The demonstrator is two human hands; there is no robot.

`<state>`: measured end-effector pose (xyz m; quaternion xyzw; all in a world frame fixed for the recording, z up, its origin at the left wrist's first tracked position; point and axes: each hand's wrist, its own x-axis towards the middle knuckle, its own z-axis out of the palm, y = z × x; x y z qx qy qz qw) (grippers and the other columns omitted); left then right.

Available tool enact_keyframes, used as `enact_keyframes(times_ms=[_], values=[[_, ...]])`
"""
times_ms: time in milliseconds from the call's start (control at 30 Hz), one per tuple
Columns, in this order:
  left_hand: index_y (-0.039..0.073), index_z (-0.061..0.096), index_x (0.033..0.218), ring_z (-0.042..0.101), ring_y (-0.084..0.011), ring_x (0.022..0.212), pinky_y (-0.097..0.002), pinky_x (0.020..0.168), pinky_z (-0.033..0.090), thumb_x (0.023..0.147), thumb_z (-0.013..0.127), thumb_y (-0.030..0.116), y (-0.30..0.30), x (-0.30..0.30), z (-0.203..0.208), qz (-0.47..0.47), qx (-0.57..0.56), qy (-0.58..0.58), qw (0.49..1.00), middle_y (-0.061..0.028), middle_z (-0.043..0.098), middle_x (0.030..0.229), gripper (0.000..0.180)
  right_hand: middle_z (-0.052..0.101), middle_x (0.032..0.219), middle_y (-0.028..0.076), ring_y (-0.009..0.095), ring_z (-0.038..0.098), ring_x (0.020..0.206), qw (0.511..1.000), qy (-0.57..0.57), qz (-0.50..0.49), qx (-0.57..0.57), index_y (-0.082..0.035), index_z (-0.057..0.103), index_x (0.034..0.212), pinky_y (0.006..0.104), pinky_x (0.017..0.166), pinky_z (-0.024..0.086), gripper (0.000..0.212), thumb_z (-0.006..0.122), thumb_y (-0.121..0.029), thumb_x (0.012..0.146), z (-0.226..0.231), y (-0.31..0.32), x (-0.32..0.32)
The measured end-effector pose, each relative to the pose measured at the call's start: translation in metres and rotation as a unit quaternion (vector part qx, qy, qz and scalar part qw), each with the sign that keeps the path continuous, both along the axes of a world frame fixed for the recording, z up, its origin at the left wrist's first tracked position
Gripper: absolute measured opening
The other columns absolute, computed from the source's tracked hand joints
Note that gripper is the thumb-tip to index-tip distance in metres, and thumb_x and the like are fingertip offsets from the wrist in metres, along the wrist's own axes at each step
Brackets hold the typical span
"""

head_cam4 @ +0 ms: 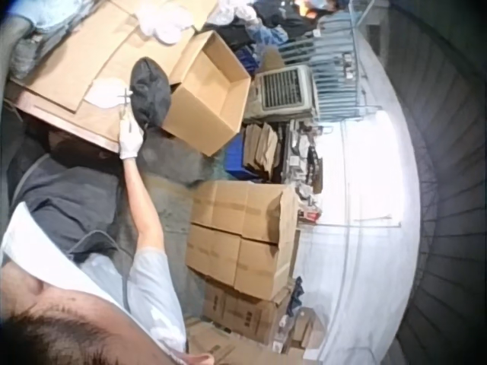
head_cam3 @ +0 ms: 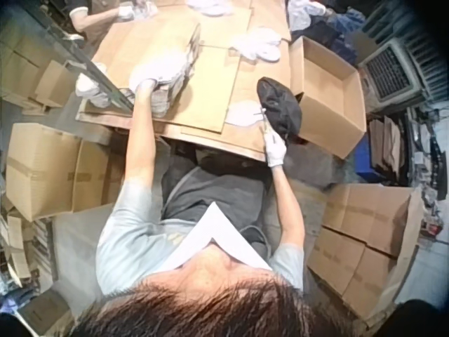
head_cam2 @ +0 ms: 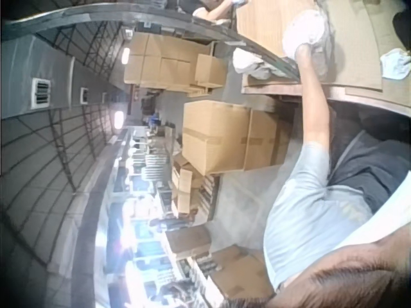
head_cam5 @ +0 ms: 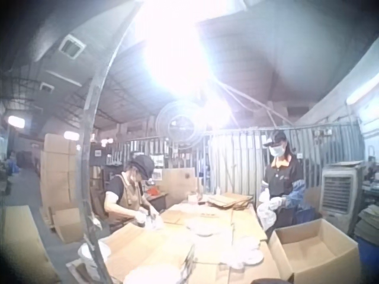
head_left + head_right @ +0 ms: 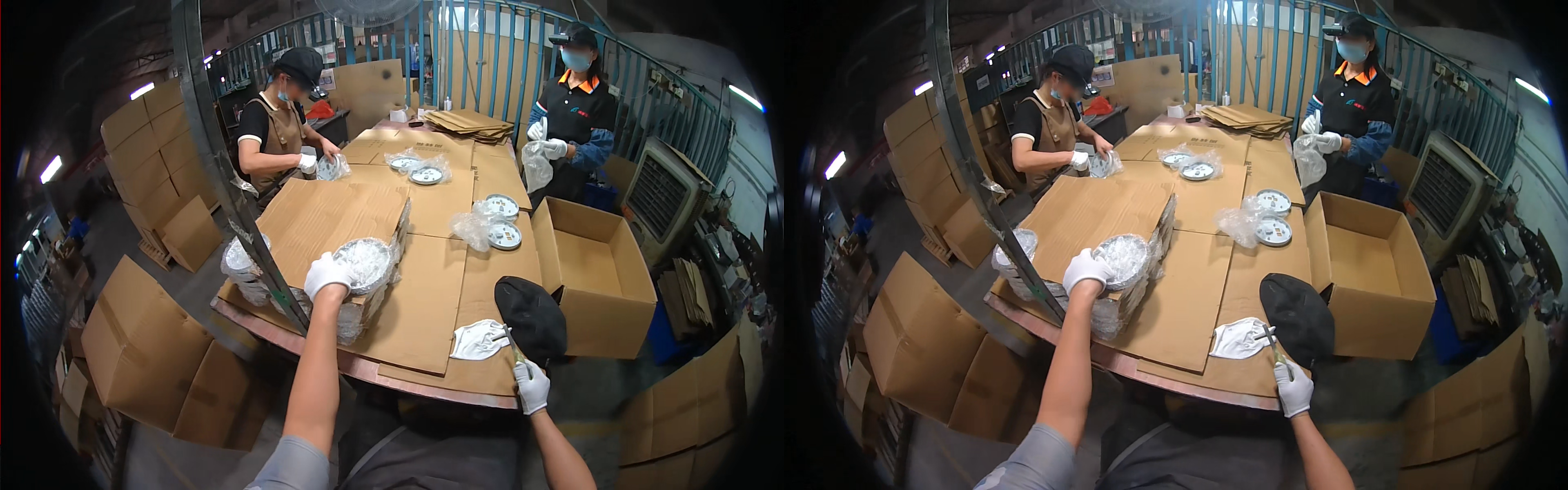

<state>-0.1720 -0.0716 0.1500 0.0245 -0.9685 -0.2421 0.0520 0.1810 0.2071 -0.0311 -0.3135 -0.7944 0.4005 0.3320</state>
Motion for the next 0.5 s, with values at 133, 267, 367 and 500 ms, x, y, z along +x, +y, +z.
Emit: enact_keyframes(times_ms=[133,267,367,500], values=[[0.008,0.070,0.114,0.065,-0.0368,0.114,-0.0454,0.092,0.053,0.086,0.062,0.034,-0.008,-0.028,-0.008,-0.069,-0.040,-0.055,0.995,-0.0211,0.067,0.122,0.038,0.070,0.082,0.009,0.016,0.066,0.074,0.996,0.007,0.003,-0.093,0.000,0.068,0.100,0.0314,0.069,0.052,0.036,0.079,-0.031,0.084,-0.001,-0.007,-0.008],[0.008,0.070,0.116,0.066,-0.0382,0.111,-0.0451,0.091,0.054,0.086,0.062,0.033,0.001,-0.040,-0.008,-0.136,-0.107,-0.072,0.982,-0.0220,0.068,0.119,0.040,0.067,0.080,0.004,0.009,0.060,0.070,0.972,0.040,0.073,-0.220,-0.001,0.065,0.090,0.0276,0.062,0.050,0.027,0.080,-0.022,0.082,0.013,-0.023,-0.019],[0.006,0.069,0.116,0.065,-0.0398,0.110,-0.0454,0.090,0.054,0.086,0.063,0.032,0.002,-0.042,-0.008,-0.201,-0.153,-0.085,0.964,-0.0234,0.068,0.117,0.040,0.069,0.084,0.004,0.008,0.062,0.070,0.944,0.014,0.132,-0.302,0.000,0.069,0.094,0.0263,0.059,0.050,0.028,0.078,-0.024,0.083,0.054,-0.049,-0.034],[0.002,0.063,0.123,0.064,-0.0408,0.111,-0.0438,0.093,0.053,0.088,0.064,0.026,0.022,-0.003,0.009,-0.225,-0.100,-0.012,0.969,-0.0248,0.067,0.117,0.042,0.072,0.097,0.006,0.007,0.065,0.078,0.921,0.074,0.182,-0.335,0.000,0.069,0.116,0.0240,0.062,0.054,0.040,0.077,-0.028,0.088,0.088,-0.084,-0.052]])
